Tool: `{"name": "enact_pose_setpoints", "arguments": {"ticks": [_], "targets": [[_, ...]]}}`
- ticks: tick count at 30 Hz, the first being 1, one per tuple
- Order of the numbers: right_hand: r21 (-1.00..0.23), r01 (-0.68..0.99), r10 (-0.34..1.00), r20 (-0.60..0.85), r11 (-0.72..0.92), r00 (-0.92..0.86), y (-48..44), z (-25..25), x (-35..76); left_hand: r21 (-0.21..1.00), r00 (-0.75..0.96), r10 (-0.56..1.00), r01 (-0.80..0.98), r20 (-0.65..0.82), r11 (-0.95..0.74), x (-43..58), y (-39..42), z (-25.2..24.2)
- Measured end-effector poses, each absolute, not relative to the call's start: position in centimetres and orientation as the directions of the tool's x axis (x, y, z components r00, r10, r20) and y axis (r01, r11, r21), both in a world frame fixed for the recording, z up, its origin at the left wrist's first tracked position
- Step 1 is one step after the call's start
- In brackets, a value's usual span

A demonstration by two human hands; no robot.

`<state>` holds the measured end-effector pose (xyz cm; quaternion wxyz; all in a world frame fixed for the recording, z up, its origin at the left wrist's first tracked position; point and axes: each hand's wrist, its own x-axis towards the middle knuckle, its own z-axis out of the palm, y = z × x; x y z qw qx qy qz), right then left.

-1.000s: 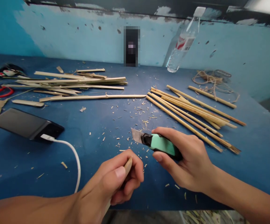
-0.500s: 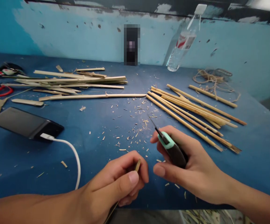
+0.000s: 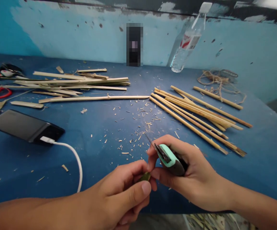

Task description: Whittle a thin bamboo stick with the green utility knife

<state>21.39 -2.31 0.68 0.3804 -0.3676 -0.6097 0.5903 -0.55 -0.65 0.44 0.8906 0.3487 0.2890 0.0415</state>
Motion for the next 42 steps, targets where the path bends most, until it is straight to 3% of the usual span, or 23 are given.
{"name": "enact_pose_setpoints", "arguments": {"ticks": [7, 10, 13, 18, 22, 26, 33, 42], "targets": [[-0.930, 0.261, 0.942, 0.181, 0.257, -0.284, -2.5, 0.4, 21.7, 0.754, 0.809, 0.411, 0.060, -0.421, 0.654, -0.3, -0.4, 0.5], [-0.813, 0.436, 0.920, 0.304, 0.385, -0.246, -2.1, 0.0, 22.1, 0.775, 0.776, 0.519, -0.065, -0.357, 0.629, -0.8, -0.7, 0.2], [-0.665, 0.542, 0.858, 0.394, 0.514, -0.329, -1.9, -0.1, 22.4, 0.814, 0.777, 0.558, -0.105, -0.292, 0.572, -1.6, -0.8, 0.1], [-0.595, 0.546, 0.799, 0.334, 0.590, -0.500, -2.4, 0.5, 22.1, 0.894, 0.808, 0.515, 0.031, -0.285, 0.447, -2.3, -0.7, 0.5], [-0.603, 0.539, 0.788, 0.277, 0.588, -0.550, -2.7, 0.7, 21.7, 0.937, 0.717, 0.650, 0.015, -0.253, 0.348, -1.1, -1.6, 0.7], [-0.606, 0.550, 0.792, 0.244, 0.575, -0.560, -2.7, 0.7, 21.8, 0.963, 0.596, 0.766, 0.047, -0.240, 0.265, -0.2, -2.6, 0.6], [-0.584, 0.545, 0.772, 0.247, 0.601, -0.586, -2.5, 0.6, 21.8, 0.977, 0.554, 0.806, 0.077, -0.208, 0.199, -0.5, -2.3, 0.6], [-0.526, 0.578, 0.778, 0.348, 0.623, -0.523, -2.9, -0.2, 21.2, 0.983, 0.402, 0.897, 0.048, -0.183, 0.179, -0.2, -3.6, -0.4]]}}
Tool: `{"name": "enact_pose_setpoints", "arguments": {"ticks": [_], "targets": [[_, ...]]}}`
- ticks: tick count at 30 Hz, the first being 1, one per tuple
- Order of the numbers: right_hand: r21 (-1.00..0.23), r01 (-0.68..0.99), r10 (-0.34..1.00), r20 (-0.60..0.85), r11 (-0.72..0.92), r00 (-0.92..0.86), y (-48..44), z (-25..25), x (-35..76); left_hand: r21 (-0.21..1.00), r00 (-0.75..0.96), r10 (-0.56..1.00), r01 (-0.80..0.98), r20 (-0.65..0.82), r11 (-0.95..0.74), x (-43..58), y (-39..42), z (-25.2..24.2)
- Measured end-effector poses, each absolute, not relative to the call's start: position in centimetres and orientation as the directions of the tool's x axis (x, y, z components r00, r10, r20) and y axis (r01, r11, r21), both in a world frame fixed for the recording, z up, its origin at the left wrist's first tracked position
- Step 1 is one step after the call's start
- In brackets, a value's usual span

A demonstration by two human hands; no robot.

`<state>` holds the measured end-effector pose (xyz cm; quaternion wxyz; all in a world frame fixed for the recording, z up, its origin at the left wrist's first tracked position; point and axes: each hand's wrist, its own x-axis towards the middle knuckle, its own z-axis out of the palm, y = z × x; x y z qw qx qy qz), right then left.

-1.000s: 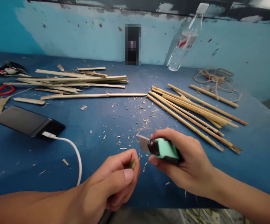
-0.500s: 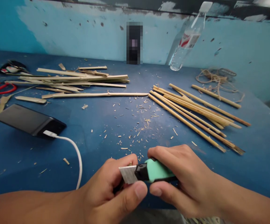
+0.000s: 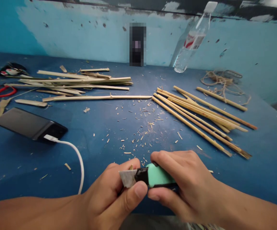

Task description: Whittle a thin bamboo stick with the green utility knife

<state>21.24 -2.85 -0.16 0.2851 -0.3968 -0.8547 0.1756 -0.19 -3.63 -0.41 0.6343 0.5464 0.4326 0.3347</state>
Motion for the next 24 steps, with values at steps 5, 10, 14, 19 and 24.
{"name": "enact_pose_setpoints", "arguments": {"ticks": [5, 10, 14, 19, 24], "targets": [[-0.445, 0.654, 0.789, 0.402, 0.612, -0.465, -3.3, -0.3, 20.8, 0.978, 0.249, 0.947, 0.090, -0.203, 0.186, -1.4, -4.5, -2.0], [-0.367, 0.725, 0.797, 0.431, 0.582, -0.422, -3.7, -0.2, 20.0, 0.969, 0.303, 0.920, 0.079, -0.247, 0.234, -0.5, -3.5, -0.6], [-0.456, 0.763, 0.882, 0.338, 0.458, -0.327, -2.5, 0.3, 20.7, 0.966, 0.460, 0.850, 0.077, -0.255, 0.248, 0.2, -2.5, 1.3], [-0.494, 0.822, 0.924, 0.372, 0.283, -0.094, -0.4, 1.1, 23.1, 0.942, 0.586, 0.740, 0.152, -0.331, 0.300, -0.5, -1.6, 1.2], [-0.606, 0.706, 0.930, 0.255, 0.366, -0.263, -0.8, 1.3, 23.1, 0.836, 0.776, 0.489, 0.089, -0.399, 0.542, -1.5, -0.4, 0.7]]}}
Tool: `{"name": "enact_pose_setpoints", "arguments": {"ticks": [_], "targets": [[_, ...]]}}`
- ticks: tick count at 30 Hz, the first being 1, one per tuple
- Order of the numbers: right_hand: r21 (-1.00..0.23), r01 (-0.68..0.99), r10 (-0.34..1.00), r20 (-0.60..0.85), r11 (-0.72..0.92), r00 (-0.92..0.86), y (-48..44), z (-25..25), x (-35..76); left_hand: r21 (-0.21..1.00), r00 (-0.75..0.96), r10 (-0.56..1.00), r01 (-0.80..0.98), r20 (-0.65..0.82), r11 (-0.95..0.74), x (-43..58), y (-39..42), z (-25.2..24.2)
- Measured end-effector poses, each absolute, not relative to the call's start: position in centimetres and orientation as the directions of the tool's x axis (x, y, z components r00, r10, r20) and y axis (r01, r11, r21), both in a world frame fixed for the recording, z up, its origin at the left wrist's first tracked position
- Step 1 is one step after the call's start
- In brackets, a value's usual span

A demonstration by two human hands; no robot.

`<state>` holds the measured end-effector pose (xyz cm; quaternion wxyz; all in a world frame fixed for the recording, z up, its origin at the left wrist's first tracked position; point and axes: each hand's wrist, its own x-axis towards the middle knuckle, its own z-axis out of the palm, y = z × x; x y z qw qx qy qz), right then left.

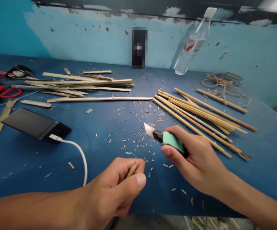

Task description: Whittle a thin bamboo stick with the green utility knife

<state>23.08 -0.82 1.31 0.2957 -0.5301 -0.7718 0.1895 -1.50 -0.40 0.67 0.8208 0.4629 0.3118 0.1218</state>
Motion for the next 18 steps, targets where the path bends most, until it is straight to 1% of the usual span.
{"name": "enact_pose_setpoints", "arguments": {"ticks": [3, 5, 8, 9, 13, 15, 18], "targets": [[-0.605, 0.685, 0.914, 0.264, 0.406, -0.309, -1.2, 1.2, 22.9, 0.787, 0.811, 0.452, 0.016, -0.370, 0.616, -1.8, -0.4, 0.6], [-0.599, 0.681, 0.907, 0.285, 0.422, -0.311, -1.3, 1.1, 22.9, 0.753, 0.817, 0.460, -0.050, -0.346, 0.656, -1.7, -0.7, 0.6], [-0.590, 0.685, 0.904, 0.297, 0.428, -0.309, -1.2, 1.0, 23.0, 0.710, 0.788, 0.537, -0.190, -0.303, 0.679, -1.4, -1.2, 0.4], [-0.588, 0.686, 0.903, 0.300, 0.430, -0.308, -1.2, 1.0, 23.0, 0.720, 0.774, 0.558, -0.201, -0.299, 0.665, -1.3, -1.3, 0.4], [-0.577, 0.682, 0.891, 0.337, 0.450, -0.304, -1.3, 0.9, 23.1, 0.792, 0.764, 0.573, -0.138, -0.297, 0.595, -1.3, -1.2, 0.4], [-0.564, 0.668, 0.871, 0.374, 0.486, -0.318, -1.4, 0.9, 23.2, 0.792, 0.753, 0.588, -0.152, -0.294, 0.591, -1.3, -1.1, 0.5], [-0.525, 0.634, 0.821, 0.421, 0.568, -0.386, -1.6, 0.9, 23.2, 0.789, 0.725, 0.612, -0.160, -0.314, 0.594, -1.1, -1.2, 0.6]]}}
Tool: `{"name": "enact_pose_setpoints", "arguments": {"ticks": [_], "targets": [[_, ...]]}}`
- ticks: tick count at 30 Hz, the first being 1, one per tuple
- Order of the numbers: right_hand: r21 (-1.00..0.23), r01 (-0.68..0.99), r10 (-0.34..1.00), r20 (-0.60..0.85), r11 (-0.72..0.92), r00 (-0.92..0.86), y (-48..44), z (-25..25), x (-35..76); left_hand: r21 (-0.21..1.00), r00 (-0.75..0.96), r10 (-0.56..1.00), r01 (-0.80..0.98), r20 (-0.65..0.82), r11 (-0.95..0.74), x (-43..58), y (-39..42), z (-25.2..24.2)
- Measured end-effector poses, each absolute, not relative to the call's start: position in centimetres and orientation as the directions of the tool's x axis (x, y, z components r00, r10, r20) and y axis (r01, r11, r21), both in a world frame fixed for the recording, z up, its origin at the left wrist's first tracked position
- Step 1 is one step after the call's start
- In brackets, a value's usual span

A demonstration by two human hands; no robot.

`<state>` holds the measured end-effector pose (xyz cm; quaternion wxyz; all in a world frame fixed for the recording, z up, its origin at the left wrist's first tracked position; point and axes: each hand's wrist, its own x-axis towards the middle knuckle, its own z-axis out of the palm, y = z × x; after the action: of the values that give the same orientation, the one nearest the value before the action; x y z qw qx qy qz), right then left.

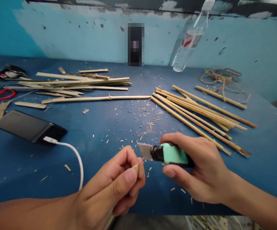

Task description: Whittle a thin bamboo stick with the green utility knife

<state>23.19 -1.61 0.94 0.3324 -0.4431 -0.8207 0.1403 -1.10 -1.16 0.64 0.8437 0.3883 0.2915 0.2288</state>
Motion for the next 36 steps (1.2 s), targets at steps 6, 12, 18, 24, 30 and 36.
{"name": "enact_pose_setpoints", "arguments": {"ticks": [6, 12, 18, 24, 30, 36], "targets": [[-0.490, 0.591, 0.767, 0.394, 0.641, -0.506, -2.1, 0.6, 22.5, 0.854, 0.618, 0.723, -0.155, -0.309, 0.497, -0.1, -0.9, 1.5], [-0.567, 0.527, 0.765, 0.352, 0.633, -0.540, -2.1, 0.2, 21.7, 0.920, 0.603, 0.750, -0.066, -0.271, 0.385, 0.2, -0.3, 2.0], [-0.571, 0.515, 0.756, 0.342, 0.639, -0.558, -2.2, -0.4, 21.6, 0.953, 0.622, 0.744, 0.009, -0.243, 0.304, -0.3, -1.3, 1.5], [-0.533, 0.547, 0.760, 0.377, 0.645, -0.529, -2.5, -0.2, 21.5, 0.972, 0.587, 0.792, -0.037, -0.166, 0.231, 0.2, -1.8, 1.3], [-0.526, 0.588, 0.788, 0.377, 0.615, -0.487, -2.7, 0.0, 21.0, 0.941, 0.498, 0.833, -0.090, -0.242, 0.327, 0.4, -2.3, 1.4], [-0.405, 0.677, 0.775, 0.469, 0.615, -0.423, -3.3, -0.4, 20.5, 0.952, 0.413, 0.878, -0.078, -0.241, 0.297, 0.6, -2.5, 1.5]]}}
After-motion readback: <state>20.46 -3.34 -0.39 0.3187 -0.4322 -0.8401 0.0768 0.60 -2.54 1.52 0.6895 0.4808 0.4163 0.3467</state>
